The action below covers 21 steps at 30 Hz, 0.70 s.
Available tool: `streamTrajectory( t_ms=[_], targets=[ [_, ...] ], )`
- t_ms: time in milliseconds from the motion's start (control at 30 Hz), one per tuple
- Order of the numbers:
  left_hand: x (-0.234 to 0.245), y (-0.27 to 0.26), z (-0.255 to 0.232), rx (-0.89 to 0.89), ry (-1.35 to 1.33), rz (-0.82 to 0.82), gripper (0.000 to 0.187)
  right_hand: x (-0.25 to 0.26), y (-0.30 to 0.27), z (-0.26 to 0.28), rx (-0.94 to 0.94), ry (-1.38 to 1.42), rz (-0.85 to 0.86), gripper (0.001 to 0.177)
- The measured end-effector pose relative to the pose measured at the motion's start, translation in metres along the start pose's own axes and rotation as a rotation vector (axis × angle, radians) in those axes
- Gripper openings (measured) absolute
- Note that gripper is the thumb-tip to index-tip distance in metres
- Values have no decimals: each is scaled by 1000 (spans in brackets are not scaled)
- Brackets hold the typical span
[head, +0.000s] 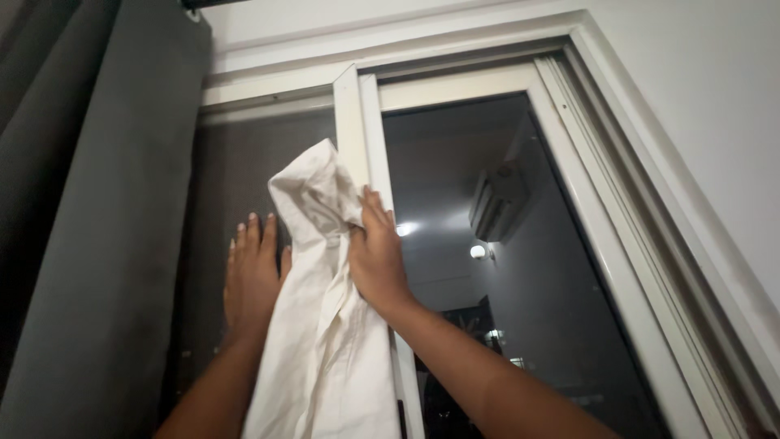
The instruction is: The person wipes the white frame and screen of a sliding window using a white cloth. They clean the top, sides, and bottom edges of the frame and the mesh screen, moving the cloth back and forth across the surfaces.
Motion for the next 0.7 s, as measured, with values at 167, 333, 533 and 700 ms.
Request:
streamTrajectory(
  t_ms=[167, 333, 533, 700],
  targets=[
    [-1, 19, -52, -33, -227, 28, 79, 10, 7, -4, 58, 14, -36, 38],
    [-4, 60, -105, -98, -227, 122, 80, 36, 50, -83, -365, 122, 50, 24],
    [3, 69, -165, -152, -250, 105, 63, 104, 92, -129, -564, 105, 53, 29],
    [-9, 78, -209, 249, -947, 222, 63, 158, 104, -124, -455, -112, 26, 37]
  ],
)
Point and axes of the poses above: each hand's wrist, its own y-axis towards the middle knuckle, its own x-axis out of the back of the hand, z = x × y, the point moved 10 cm from there along y, towards the middle knuckle, and after that the axes turned 9 degrees about -z, right-handed, at the moved point
